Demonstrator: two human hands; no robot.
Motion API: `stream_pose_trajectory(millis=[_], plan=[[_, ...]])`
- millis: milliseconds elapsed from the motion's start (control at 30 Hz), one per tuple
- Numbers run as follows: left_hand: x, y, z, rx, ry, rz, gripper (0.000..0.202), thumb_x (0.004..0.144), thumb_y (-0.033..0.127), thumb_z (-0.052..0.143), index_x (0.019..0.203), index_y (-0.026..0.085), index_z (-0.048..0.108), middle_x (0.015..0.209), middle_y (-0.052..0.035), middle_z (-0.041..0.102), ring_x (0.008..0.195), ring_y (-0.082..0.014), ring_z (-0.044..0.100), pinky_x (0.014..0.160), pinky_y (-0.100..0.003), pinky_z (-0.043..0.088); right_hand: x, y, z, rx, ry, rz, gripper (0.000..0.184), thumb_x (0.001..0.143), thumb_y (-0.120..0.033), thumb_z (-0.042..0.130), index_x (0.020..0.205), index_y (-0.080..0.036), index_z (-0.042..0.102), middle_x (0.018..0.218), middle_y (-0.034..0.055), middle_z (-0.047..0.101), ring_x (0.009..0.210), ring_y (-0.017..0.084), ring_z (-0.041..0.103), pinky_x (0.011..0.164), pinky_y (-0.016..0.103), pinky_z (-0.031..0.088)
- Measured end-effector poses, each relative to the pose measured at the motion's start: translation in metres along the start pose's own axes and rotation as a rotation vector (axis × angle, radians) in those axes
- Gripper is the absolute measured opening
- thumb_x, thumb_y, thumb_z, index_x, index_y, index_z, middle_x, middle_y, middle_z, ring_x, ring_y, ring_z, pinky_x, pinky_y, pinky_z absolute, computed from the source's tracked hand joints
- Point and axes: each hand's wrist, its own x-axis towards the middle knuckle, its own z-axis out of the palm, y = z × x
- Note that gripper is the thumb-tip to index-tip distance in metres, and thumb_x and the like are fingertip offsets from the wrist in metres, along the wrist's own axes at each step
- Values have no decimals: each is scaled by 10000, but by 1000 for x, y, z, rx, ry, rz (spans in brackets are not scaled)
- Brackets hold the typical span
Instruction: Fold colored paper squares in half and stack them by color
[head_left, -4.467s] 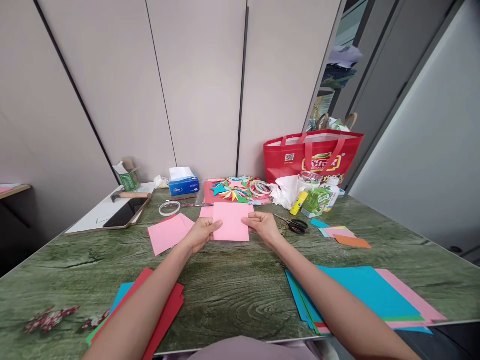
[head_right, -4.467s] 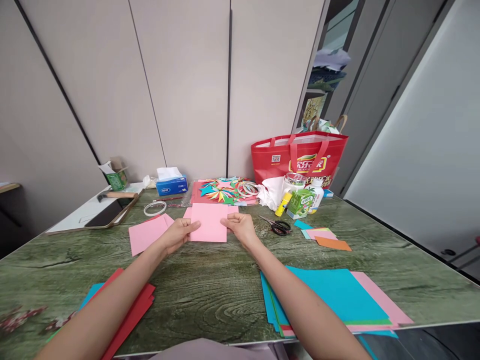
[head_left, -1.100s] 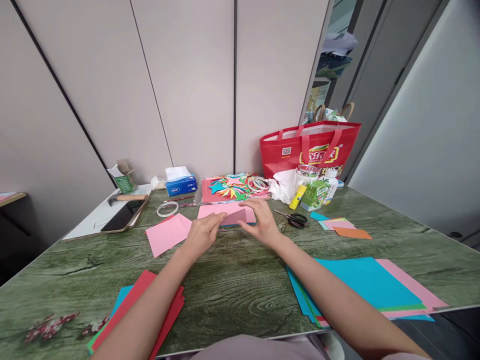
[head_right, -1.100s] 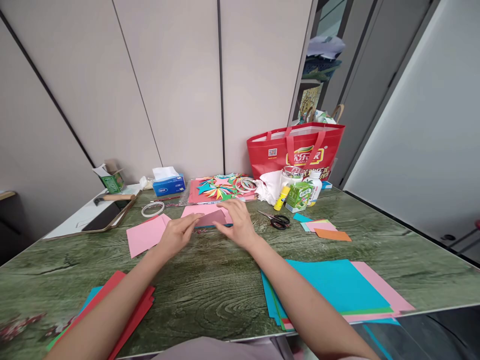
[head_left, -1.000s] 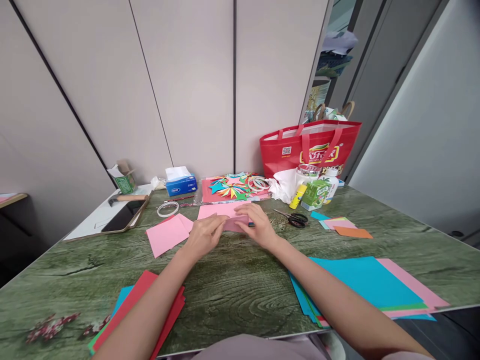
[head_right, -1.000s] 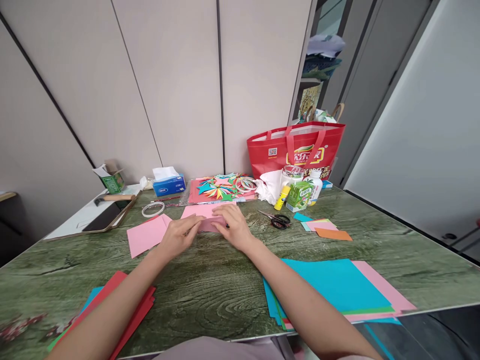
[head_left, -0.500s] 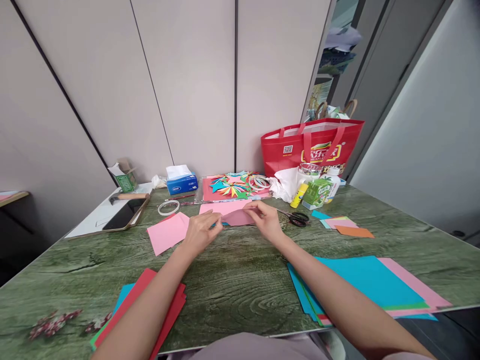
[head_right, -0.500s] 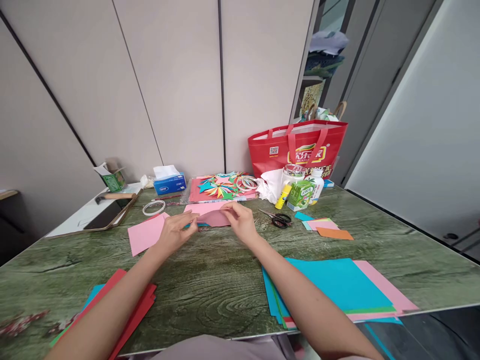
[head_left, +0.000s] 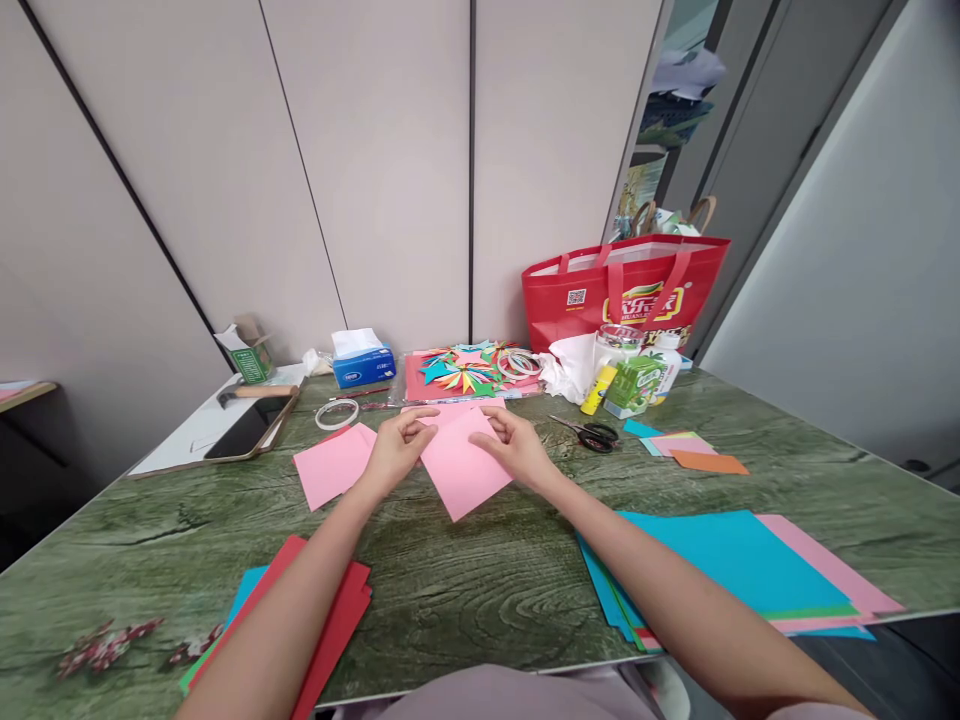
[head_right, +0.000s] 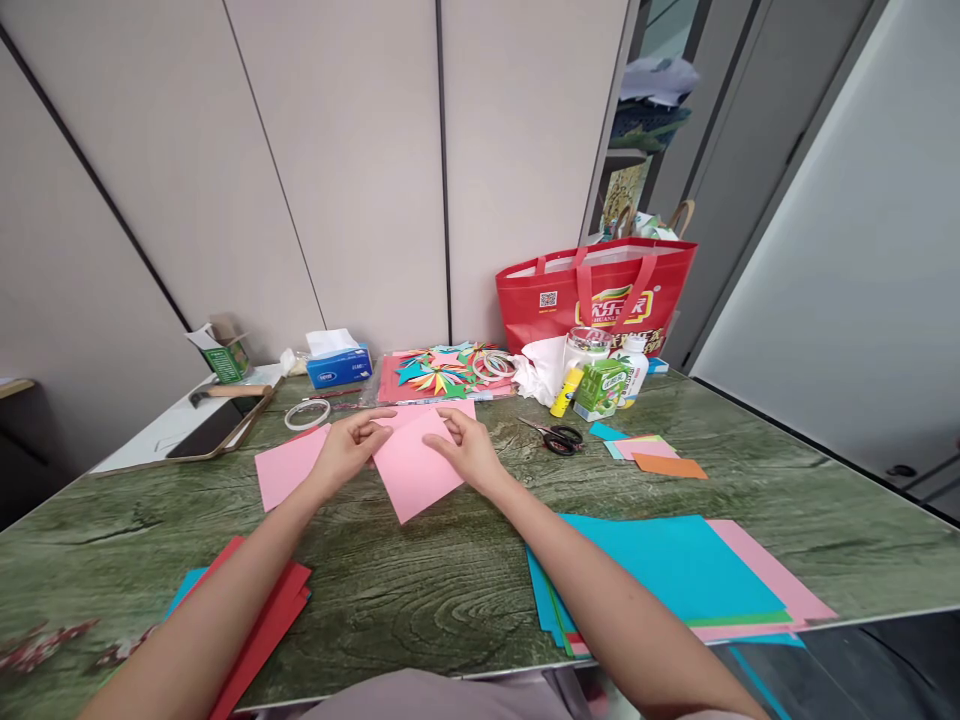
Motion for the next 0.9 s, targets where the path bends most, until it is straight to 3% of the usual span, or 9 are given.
stream_pose_trajectory(millis=[133, 233, 300, 400, 533, 600, 700, 900], plan=[[8, -13, -10, 85, 213, 3, 227, 731, 249, 481, 822, 139, 658, 850, -64, 670, 738, -166, 586, 622, -249, 444, 0, 3, -5, -262, 47, -100, 274, 828, -357, 433, 923, -171, 611, 857, 57, 659, 764, 163, 612, 694, 306, 492], [13, -21, -28, 323, 364, -121, 277, 731, 156, 395, 816, 150, 658, 867, -71, 674, 811, -192, 590, 707, -295, 443, 1, 7, -12, -590, 14, -290, 229, 835, -279, 440, 842, -170, 642, 1036, 97, 620, 1027, 202, 534, 890, 369, 413], [12, -22, -42, 440, 414, -189, 272, 702, 123, 415, 803, 161, 664, 855, -105, 665, 834, -249, 581, 736, -374, 423, 0, 11, -15, -768, -64, -337, 206, 826, -241, 459, 815, -160, 648, 1151, 113, 565, 1176, 229, 417, 969, 411, 336], [8, -19, -58, 944, 397, -393, 316, 704, 93, 409, 861, 188, 667, 899, -154, 642, 913, -333, 541, 750, -504, 373, -1, 15, -15, -941, -167, -270, 210, 833, -226, 449, 823, -157, 647, 1204, 106, 535, 1229, 250, 355, 999, 470, 272], [3, -16, -63, 1257, 414, -501, 338, 777, 128, 349, 860, 136, 676, 970, -216, 594, 1001, -375, 458, 782, -634, 276, -2, 19, -16, -1007, -229, -160, 242, 858, -223, 403, 862, -172, 639, 1152, 85, 579, 1132, 225, 473, 982, 451, 292], [2, -19, -60, 1340, 447, -458, 361, 796, 135, 317, 858, 101, 671, 974, -231, 573, 1000, -379, 446, 788, -673, 241, -2, 20, -17, -1001, -249, -135, 252, 863, -222, 390, 873, -173, 637, 1118, 82, 600, 1066, 204, 526, 956, 396, 334], [2, -27, -55, 1378, 458, -288, 376, 786, 98, 301, 912, 111, 656, 984, -203, 560, 992, -358, 456, 828, -666, 230, -1, 20, -18, -996, -253, -135, 255, 863, -218, 383, 917, -162, 626, 1070, 84, 622, 1009, 183, 557, 888, 301, 391], [10, -36, -39, 1008, 242, 63, 360, 761, 66, 335, 990, 92, 612, 1003, -138, 591, 946, -227, 533, 845, -350, 411, -1, 16, -17, -1028, -174, -160, 183, 830, -180, 435, 925, -159, 590, 1008, 91, 622, 954, 172, 565, 843, 285, 409]])
